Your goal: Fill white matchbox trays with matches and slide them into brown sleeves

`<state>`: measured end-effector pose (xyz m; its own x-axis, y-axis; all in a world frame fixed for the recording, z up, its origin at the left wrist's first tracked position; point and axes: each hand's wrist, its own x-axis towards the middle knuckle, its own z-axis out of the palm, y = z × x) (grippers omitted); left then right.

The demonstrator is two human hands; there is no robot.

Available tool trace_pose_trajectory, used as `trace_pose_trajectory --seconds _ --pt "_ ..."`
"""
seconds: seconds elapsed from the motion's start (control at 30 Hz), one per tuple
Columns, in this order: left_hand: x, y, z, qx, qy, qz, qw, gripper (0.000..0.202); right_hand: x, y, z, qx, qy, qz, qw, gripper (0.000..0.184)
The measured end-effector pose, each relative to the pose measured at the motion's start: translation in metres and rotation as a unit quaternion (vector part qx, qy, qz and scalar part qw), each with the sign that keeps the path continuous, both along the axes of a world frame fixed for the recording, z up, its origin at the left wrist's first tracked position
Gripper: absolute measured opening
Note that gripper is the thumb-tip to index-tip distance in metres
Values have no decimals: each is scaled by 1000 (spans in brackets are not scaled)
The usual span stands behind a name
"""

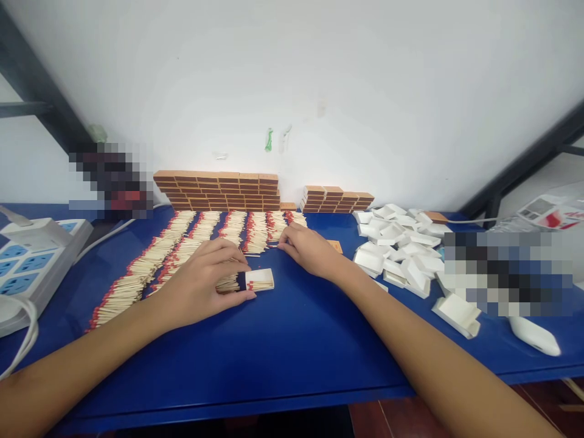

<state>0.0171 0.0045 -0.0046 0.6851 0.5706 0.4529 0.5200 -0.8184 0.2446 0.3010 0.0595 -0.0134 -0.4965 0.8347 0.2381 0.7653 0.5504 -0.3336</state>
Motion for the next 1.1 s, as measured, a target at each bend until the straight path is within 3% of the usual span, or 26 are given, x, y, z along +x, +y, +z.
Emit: trace_pose_trajectory --seconds 0.23,0.3,0.37,0.43,0.53,0.67,0.77,0.8,0.83,0.93,1.0,1.1 --pt "2 -1 2 -23 -14 4 1000 38 3 1 -2 2 -3 4 1000 13" --pt "7 -2 11 -70 -67 8 995 48 5 2 -3 2 -1 0 1000 14" --pt "10 0 28 -167 -162 29 972 41 8 3 -3 3 2 -1 1000 14" --pt "9 7 50 -296 -289 45 909 37 10 4 -3 5 6 3 1000 15" --pt "-2 28 85 -399 -463 29 791 41 10 4 -4 4 11 4 1000 15" --pt "-20 64 124 -406 -605 15 685 30 7 2 -4 5 13 4 1000 16" --pt "-28 90 139 -420 -673 -27 608 23 6 -1 -2 5 20 7 1000 16" --pt "-30 97 141 -415 -678 -33 606 25 6 -1 -2 5 23 9 1000 16" --pt "-33 105 141 -401 -668 -38 626 28 6 -2 -1 5 26 10 1000 16" --pt "-39 118 140 -362 -587 -18 724 44 7 -3 0 14 31 7 999 15" --pt "-40 117 137 -361 -529 29 768 53 7 -4 -1 17 28 6 999 16" --pt "-30 91 129 -309 -545 85 775 48 6 -5 -1 9 25 15 1000 18"
